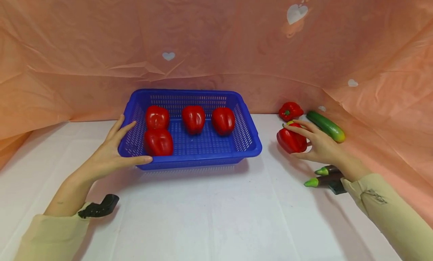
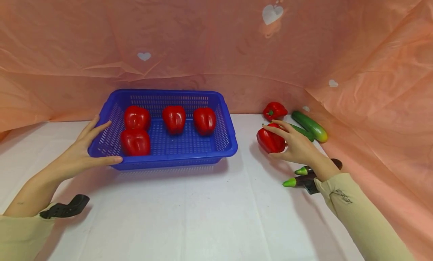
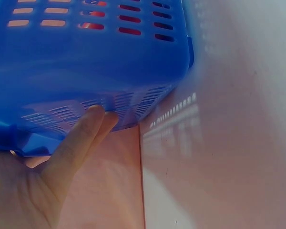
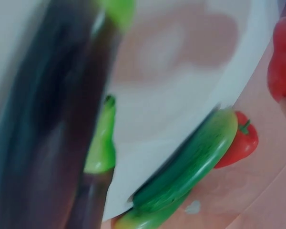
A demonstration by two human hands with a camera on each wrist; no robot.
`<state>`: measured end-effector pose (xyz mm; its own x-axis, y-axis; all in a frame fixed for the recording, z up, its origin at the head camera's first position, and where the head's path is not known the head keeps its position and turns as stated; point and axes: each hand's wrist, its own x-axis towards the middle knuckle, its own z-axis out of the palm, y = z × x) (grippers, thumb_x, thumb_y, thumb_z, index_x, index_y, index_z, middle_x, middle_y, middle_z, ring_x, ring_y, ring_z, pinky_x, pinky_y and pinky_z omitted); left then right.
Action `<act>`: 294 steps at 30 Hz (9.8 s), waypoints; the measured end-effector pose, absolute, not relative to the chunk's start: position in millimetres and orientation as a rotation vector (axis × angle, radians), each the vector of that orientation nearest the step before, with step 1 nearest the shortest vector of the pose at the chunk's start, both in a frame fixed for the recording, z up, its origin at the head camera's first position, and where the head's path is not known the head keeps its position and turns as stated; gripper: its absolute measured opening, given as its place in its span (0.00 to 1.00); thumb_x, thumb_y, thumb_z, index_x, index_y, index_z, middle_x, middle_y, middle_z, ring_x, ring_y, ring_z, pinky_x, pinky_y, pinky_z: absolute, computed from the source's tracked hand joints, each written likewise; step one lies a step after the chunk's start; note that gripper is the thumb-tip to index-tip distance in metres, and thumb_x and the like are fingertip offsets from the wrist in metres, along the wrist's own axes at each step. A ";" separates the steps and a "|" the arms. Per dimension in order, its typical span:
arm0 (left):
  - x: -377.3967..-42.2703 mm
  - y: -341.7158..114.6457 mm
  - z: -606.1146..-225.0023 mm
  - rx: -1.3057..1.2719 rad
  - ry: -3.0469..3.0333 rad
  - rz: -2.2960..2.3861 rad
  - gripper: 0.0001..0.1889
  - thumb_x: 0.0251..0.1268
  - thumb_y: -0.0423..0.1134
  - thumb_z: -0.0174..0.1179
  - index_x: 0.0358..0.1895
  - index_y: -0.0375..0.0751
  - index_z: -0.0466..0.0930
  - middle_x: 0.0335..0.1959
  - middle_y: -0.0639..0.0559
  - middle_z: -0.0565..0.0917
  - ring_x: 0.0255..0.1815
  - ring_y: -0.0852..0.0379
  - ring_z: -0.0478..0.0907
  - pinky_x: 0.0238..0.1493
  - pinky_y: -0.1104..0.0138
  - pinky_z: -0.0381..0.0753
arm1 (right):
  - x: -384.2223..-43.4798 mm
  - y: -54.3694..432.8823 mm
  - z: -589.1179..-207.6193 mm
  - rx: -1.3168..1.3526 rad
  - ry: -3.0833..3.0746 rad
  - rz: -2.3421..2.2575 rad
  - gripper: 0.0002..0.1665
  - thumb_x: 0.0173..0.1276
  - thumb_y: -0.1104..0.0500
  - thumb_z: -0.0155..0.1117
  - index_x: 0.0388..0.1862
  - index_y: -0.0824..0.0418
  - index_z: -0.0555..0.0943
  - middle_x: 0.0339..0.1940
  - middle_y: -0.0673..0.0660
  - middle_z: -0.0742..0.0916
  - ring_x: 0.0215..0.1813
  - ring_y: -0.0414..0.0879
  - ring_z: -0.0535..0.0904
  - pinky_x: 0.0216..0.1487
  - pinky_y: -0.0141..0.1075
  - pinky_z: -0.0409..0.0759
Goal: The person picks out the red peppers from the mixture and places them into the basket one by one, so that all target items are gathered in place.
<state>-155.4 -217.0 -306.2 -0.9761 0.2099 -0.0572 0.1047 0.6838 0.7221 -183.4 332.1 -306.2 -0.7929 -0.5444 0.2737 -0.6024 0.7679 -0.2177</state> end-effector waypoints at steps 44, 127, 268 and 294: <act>-158.1 -215.5 -307.6 0.262 2.764 1.162 0.59 0.48 0.57 0.71 0.78 0.51 0.38 0.77 0.52 0.22 0.76 0.29 0.31 0.58 0.25 0.52 | -191.3 281.7 -284.4 1.070 -2.578 0.454 0.55 0.39 0.62 0.83 0.70 0.52 0.69 0.69 0.64 0.69 0.61 0.63 0.73 0.40 0.51 0.85; -154.2 -214.1 -304.8 0.262 2.757 1.223 0.59 0.47 0.55 0.73 0.78 0.50 0.40 0.78 0.55 0.24 0.77 0.31 0.32 0.61 0.27 0.50 | -232.9 148.4 -237.6 1.268 -2.844 0.528 0.54 0.49 0.44 0.78 0.74 0.46 0.62 0.64 0.58 0.69 0.59 0.53 0.73 0.50 0.42 0.84; -151.4 -216.5 -304.7 0.256 2.766 1.201 0.59 0.48 0.55 0.72 0.78 0.53 0.39 0.77 0.54 0.23 0.76 0.29 0.32 0.59 0.25 0.49 | -245.2 177.5 -234.4 1.149 -2.884 0.691 0.44 0.51 0.46 0.75 0.68 0.50 0.72 0.65 0.59 0.73 0.56 0.52 0.77 0.43 0.41 0.85; -153.6 -218.2 -306.9 0.283 2.770 1.191 0.58 0.49 0.53 0.71 0.78 0.51 0.38 0.78 0.53 0.23 0.76 0.29 0.31 0.58 0.25 0.49 | -238.4 211.8 -254.1 0.999 -2.881 0.679 0.44 0.52 0.46 0.76 0.68 0.52 0.72 0.72 0.61 0.65 0.60 0.53 0.76 0.45 0.43 0.84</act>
<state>-153.6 -218.2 -306.9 -0.9763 0.2145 -0.0301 0.1257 0.6741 0.7278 -238.4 211.8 -254.1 -0.7954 -0.5858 0.1556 -0.5936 0.7012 -0.3949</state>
